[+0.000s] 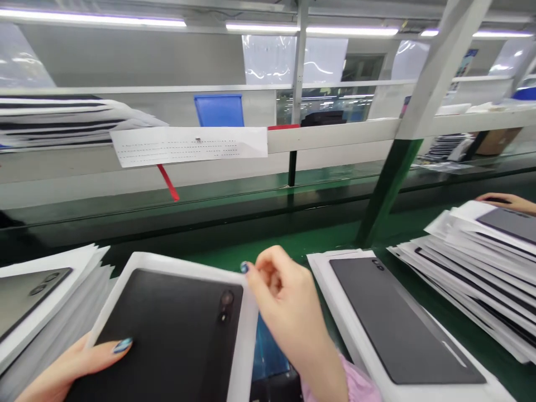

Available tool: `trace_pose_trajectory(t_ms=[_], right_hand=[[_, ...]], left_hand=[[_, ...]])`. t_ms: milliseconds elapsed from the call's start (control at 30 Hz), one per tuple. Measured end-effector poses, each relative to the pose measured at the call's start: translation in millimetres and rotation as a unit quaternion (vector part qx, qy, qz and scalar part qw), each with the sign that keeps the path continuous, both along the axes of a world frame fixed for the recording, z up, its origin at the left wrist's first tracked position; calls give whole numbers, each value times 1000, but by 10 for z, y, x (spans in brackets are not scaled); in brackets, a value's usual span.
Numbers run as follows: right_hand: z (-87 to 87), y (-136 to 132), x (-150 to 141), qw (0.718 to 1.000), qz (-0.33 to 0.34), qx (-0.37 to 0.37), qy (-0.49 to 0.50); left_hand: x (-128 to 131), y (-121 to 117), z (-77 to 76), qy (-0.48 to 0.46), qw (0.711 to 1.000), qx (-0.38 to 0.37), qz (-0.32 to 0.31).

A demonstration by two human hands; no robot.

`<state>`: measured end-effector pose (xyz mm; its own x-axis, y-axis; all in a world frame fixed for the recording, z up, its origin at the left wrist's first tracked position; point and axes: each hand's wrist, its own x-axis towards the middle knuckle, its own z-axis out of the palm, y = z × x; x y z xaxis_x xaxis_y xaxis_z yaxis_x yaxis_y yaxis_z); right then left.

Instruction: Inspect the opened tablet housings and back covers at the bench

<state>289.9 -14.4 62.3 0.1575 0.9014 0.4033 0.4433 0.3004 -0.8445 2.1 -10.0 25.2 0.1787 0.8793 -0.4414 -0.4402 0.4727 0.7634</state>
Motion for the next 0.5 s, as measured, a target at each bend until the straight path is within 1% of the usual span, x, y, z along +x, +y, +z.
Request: trace_pose_trajectory(t_ms=[33,67,100,167,233,300,333,400,467,500], right_hand=[[-7,11,18,1000,-17,11,8],[-15,21,32,1000,-17,11,13],[-25,33,40,1000,2,-4,14],[-59,69,33,994,88,-67,1],[-98,124,-3,972,190,-136,-24],[-124,190,-56,948,263,-180,-19],[-126,223,-83,937,287,-198,6],[-111,281,-122,914,317,-232,98],[-91,324,-137,884,332,-256,209],[-88,338,-137,869,329,-261,261]], left_hand=[[93,-10,89,13,1000,6,25],[176,-9,171,13,998,10,53],[243,4,242,9,997,15,71],[318,53,336,4,996,25,88],[322,109,376,-11,992,12,123],[294,148,390,-20,988,-8,153],[281,159,395,-21,986,-14,165],[266,171,406,-19,984,-13,179],[268,175,419,-20,981,-7,192],[272,176,425,-21,980,-5,197]])
